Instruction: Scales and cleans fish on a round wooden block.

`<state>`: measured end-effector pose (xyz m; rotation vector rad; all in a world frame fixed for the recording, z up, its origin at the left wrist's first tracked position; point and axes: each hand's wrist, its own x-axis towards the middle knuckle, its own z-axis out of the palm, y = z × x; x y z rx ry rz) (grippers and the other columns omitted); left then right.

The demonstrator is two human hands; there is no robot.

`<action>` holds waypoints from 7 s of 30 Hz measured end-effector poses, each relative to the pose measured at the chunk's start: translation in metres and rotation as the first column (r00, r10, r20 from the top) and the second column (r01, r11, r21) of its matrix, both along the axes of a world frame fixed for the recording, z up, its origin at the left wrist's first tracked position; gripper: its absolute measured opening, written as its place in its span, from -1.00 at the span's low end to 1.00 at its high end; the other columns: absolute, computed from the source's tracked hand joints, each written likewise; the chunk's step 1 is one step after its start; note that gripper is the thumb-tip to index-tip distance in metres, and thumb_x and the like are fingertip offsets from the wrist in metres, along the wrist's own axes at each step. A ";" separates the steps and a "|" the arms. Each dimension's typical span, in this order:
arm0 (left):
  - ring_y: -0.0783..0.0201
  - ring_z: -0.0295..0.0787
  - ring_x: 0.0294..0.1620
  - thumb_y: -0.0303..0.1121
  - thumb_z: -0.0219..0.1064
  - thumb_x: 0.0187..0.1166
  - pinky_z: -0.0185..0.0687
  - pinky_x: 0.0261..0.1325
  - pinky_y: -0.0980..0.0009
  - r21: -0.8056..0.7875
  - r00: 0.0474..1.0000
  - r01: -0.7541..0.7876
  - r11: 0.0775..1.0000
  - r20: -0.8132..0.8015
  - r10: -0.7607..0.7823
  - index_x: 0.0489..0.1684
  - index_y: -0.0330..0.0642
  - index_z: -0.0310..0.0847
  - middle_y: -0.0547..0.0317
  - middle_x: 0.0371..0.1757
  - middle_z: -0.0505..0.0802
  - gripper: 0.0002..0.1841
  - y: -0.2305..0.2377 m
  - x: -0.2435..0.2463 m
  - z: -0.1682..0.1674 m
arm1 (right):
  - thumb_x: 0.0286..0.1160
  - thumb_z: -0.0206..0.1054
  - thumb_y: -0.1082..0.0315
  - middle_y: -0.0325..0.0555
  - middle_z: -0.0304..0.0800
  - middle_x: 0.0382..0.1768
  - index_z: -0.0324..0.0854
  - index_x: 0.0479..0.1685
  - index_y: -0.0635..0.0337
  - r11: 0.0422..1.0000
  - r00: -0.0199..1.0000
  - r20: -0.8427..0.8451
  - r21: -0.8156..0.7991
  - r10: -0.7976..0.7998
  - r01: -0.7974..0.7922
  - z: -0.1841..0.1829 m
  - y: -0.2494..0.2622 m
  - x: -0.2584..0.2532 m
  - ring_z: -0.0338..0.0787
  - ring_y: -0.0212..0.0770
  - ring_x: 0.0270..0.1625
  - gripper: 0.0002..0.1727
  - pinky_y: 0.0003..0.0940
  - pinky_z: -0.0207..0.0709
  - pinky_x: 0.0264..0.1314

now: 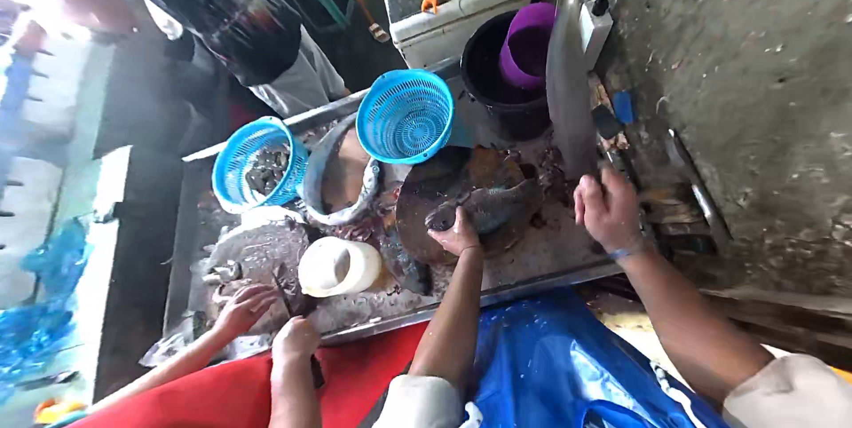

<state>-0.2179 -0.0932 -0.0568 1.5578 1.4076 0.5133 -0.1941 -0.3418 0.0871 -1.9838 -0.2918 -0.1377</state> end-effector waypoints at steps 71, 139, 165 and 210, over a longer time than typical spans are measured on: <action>-0.41 0.77 0.20 -0.10 0.78 0.09 0.60 0.15 -0.53 -0.223 -0.305 0.951 -0.216 -0.539 -0.785 0.75 0.20 0.30 -0.30 0.22 0.82 0.03 0.054 0.154 0.054 | 0.91 -0.11 0.09 -0.06 0.62 -0.57 0.46 0.41 0.27 0.967 0.654 -0.713 -0.217 -0.252 0.135 -0.129 -0.003 -0.070 0.68 -0.18 -0.70 -0.53 -0.17 0.71 -0.58; -0.22 0.86 -0.05 -0.01 0.69 0.24 0.72 0.04 -0.31 -0.068 0.376 0.897 0.436 -0.400 -0.836 0.56 -0.07 0.33 -0.24 -0.05 0.86 -0.14 0.117 0.045 0.047 | 0.87 -0.03 0.15 0.25 0.82 0.00 0.45 0.57 0.30 0.869 0.646 -0.763 -0.319 0.001 -0.378 -0.115 0.044 -0.052 0.85 0.14 0.03 -0.49 0.14 0.69 0.21; -0.20 0.64 0.43 0.23 0.12 0.68 0.58 0.39 -0.26 -0.114 0.390 0.873 0.475 -0.424 -0.817 0.57 -0.20 0.39 -0.27 0.53 0.59 -0.28 -0.007 0.029 0.022 | 0.89 -0.06 0.14 0.05 0.68 -0.31 0.46 0.48 0.23 0.977 0.588 -0.801 -0.018 0.112 -0.212 -0.112 0.030 -0.022 0.71 -0.14 -0.47 -0.55 -0.15 0.68 -0.36; -0.22 0.41 0.59 -0.40 0.74 -0.06 0.54 0.51 -0.14 -0.031 -0.435 0.834 -0.551 -0.651 -0.621 0.07 0.15 0.87 -0.11 0.54 0.58 -0.45 0.025 0.123 0.062 | 0.84 0.00 0.19 0.11 0.68 -0.44 0.61 0.06 0.31 0.934 0.872 -0.416 -0.337 -0.258 0.116 -0.057 0.013 -0.026 0.76 0.08 -0.34 -0.63 0.15 0.64 -0.21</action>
